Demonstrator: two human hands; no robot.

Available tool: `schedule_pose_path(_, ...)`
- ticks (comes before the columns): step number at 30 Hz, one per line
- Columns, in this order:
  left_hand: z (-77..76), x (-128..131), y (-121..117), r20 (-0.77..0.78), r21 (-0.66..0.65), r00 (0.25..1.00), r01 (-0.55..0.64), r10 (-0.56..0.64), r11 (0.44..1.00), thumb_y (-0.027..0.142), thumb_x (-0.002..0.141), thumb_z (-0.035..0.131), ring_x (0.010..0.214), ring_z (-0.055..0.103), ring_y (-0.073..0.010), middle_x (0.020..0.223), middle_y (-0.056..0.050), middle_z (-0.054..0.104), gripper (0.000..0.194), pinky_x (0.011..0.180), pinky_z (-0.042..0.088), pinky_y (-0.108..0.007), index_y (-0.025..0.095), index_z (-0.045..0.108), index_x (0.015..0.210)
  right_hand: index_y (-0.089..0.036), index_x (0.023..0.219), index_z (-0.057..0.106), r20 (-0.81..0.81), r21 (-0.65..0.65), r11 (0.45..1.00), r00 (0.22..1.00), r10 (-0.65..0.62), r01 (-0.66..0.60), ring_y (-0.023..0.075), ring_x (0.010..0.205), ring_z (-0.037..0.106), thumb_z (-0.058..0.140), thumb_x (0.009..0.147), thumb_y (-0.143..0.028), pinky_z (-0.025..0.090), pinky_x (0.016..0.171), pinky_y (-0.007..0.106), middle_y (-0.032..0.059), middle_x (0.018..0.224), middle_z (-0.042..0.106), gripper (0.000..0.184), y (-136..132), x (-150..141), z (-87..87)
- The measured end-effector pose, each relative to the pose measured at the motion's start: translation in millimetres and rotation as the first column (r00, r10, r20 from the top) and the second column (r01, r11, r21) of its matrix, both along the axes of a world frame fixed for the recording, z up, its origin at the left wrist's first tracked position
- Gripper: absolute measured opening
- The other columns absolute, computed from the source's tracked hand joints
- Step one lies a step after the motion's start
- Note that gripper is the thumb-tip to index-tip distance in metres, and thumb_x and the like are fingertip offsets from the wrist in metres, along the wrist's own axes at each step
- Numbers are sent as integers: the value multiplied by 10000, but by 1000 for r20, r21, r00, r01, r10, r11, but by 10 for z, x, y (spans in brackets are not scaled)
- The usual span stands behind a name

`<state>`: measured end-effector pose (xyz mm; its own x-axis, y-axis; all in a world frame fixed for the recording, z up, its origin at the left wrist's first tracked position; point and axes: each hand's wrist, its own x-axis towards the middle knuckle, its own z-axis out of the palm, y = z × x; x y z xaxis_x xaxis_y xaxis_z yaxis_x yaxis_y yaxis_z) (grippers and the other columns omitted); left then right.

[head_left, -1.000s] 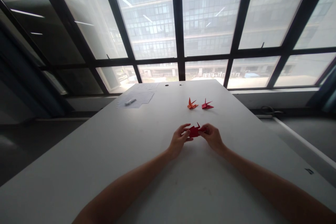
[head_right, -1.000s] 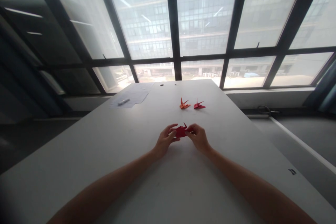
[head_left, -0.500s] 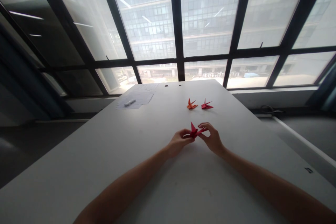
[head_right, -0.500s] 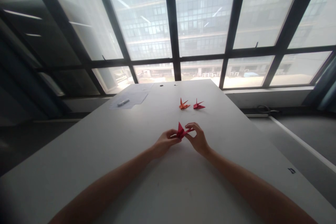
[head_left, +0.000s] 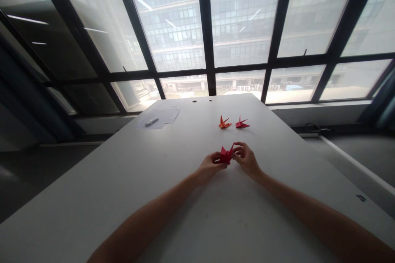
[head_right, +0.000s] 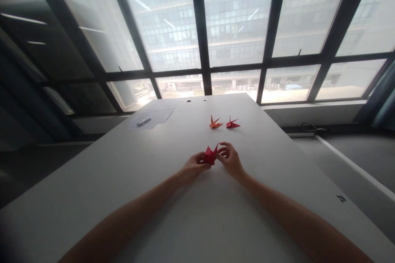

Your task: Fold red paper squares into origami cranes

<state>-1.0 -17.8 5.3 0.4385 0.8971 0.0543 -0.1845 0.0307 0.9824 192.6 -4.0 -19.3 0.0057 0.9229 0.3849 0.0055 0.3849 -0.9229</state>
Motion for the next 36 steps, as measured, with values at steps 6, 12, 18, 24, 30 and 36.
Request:
schedule_pose_path(6, -56, 17, 5, 27, 15, 992, -124, 123, 992, 195, 655, 840, 883, 648, -207, 986, -98, 714, 403, 817, 466, -312, 125, 698, 1025, -168, 1022, 628, 54, -70, 993, 993, 101, -97, 172, 622, 650, 665, 826, -511, 472, 533, 264, 54, 766, 716, 397, -73, -24, 66)
schedule_pose_path(12, -18, 29, -41, 32, 52, 996, -83, 81, 995, 247, 663, 858, 938, 655, -220, 1045, -110, 712, 430, 842, 481, -321, 135, 692, 1043, -150, 802, 727, 189, -25, 996, 978, 84, -80, 170, 638, 610, 719, 779, -439, 437, 570, 263, 44, 727, 712, 290, -102, -53, 42)
schedule_pose_path(18, 25, 24, -28, 106, -91, 994, -7, 17, 996, 382, 780, 779, 970, 664, -234, 1116, -153, 689, 386, 889, 488, -381, 127, 683, 1054, -161, 781, 713, 163, -32, 998, 985, 55, -51, 162, 624, 590, 678, 808, -391, 431, 568, 264, 23, 698, 687, 233, -88, -50, 36)
schedule_pose_path(24, 11, 8, 1, 119, -80, 993, 15, -5, 997, 287, 707, 847, 1041, 640, -242, 1157, -147, 683, 414, 949, 448, -375, 138, 693, 1061, -192, 934, 628, 141, 57, 990, 980, -139, 132, 165, 682, 592, 751, 754, -349, 475, 578, 275, 18, 815, 635, 269, -137, -66, 91)
schedule_pose_path(30, 11, 10, -1, 109, -68, 994, -21, 28, 997, 266, 680, 860, 944, 642, -210, 1014, -108, 711, 364, 905, 442, -331, 124, 712, 981, -278, 1077, 679, 207, 447, 882, 941, -267, 152, 209, 912, 585, 692, 847, -276, 512, 742, 358, 64, 1044, 580, 230, -241, -71, 151)
schedule_pose_path(36, 24, -7, 9, 189, -110, 981, -32, 53, 993, 278, 651, 879, 988, 640, -217, 1053, -100, 704, 367, 934, 441, -326, 129, 716, 944, -312, 934, 751, 247, 567, 814, 918, -312, 124, 235, 941, 591, 662, 884, -234, 514, 763, 401, 68, 991, 626, 129, -290, -47, 149)
